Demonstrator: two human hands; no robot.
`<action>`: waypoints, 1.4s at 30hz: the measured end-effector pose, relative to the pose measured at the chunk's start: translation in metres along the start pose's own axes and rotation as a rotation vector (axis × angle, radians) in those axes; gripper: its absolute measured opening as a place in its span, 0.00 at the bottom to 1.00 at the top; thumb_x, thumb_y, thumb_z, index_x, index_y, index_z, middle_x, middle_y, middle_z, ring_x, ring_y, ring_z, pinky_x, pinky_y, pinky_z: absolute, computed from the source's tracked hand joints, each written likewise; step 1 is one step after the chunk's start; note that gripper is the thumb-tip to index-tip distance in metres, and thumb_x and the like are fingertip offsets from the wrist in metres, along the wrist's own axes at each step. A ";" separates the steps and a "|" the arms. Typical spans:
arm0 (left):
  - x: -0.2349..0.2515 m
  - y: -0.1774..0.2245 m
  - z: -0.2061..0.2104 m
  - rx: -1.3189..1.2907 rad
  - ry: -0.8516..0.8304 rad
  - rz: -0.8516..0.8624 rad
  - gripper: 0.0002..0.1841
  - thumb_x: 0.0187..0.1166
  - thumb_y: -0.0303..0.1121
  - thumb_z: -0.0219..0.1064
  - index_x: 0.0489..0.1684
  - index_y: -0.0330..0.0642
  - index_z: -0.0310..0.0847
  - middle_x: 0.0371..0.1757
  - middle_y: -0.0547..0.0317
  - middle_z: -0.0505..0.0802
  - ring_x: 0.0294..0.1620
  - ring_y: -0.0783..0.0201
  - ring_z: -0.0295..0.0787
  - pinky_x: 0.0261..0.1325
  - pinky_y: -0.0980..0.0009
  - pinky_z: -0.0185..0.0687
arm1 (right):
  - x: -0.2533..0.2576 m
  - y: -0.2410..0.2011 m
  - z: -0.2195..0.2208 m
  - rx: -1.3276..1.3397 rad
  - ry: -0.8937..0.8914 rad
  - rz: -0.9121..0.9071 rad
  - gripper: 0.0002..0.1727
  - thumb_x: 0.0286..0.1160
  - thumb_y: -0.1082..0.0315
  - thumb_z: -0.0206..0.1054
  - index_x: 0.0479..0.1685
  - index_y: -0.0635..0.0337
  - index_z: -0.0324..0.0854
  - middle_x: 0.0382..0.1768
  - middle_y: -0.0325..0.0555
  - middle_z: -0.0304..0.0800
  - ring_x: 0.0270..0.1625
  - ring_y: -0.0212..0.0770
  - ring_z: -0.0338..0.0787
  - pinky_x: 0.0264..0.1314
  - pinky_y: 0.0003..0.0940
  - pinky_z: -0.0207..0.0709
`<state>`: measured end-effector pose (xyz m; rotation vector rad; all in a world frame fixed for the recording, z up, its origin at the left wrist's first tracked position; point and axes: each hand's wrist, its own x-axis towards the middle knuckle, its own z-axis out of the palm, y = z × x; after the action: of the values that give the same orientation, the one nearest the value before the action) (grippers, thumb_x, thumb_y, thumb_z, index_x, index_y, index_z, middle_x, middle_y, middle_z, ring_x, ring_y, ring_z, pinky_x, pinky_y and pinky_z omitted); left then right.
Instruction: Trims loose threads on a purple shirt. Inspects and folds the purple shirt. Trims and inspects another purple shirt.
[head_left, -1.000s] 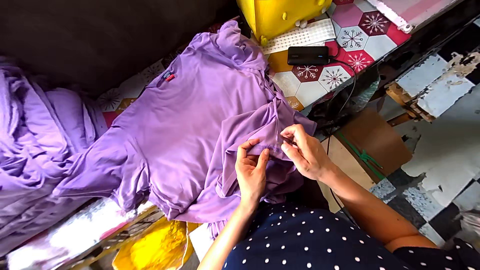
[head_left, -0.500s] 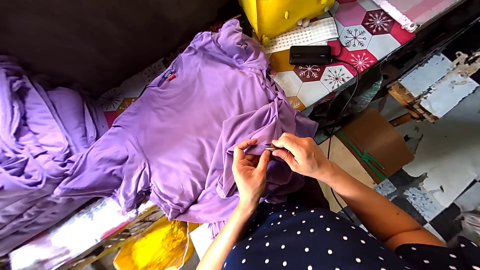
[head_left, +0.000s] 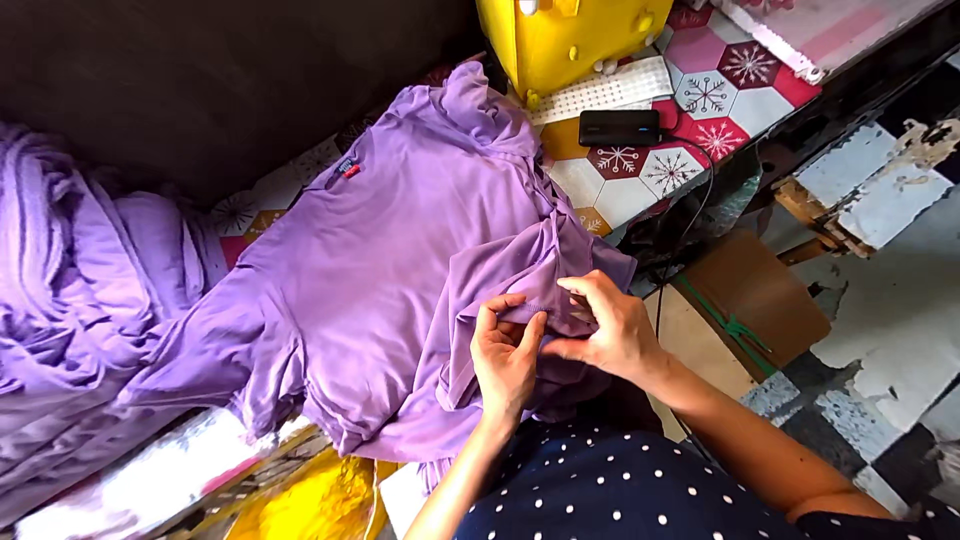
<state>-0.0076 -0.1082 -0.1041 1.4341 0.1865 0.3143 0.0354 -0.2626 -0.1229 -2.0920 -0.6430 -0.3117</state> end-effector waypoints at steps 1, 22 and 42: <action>-0.001 0.002 -0.001 0.002 -0.027 -0.008 0.18 0.69 0.13 0.69 0.56 0.33 0.74 0.36 0.61 0.96 0.33 0.68 0.95 0.42 0.70 0.94 | -0.003 0.000 0.001 -0.048 -0.032 -0.001 0.32 0.64 0.47 0.79 0.59 0.65 0.87 0.43 0.52 0.92 0.34 0.43 0.91 0.29 0.39 0.84; 0.115 0.042 -0.353 1.513 0.546 -0.198 0.17 0.85 0.24 0.59 0.68 0.26 0.79 0.72 0.27 0.81 0.76 0.26 0.74 0.69 0.30 0.74 | 0.009 0.043 -0.046 0.314 0.269 0.675 0.10 0.89 0.68 0.53 0.54 0.67 0.74 0.25 0.26 0.73 0.15 0.16 0.65 0.18 0.12 0.63; 0.183 0.033 -0.348 1.570 0.281 -0.320 0.17 0.83 0.31 0.64 0.62 0.29 0.84 0.64 0.30 0.87 0.75 0.31 0.75 0.75 0.34 0.66 | 0.010 -0.029 -0.012 0.350 0.107 0.394 0.11 0.85 0.70 0.54 0.49 0.68 0.79 0.26 0.25 0.78 0.20 0.13 0.71 0.22 0.10 0.66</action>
<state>0.0535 0.2817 -0.1056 2.8371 1.0441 0.0457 0.0276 -0.2561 -0.0912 -1.7991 -0.1939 -0.0776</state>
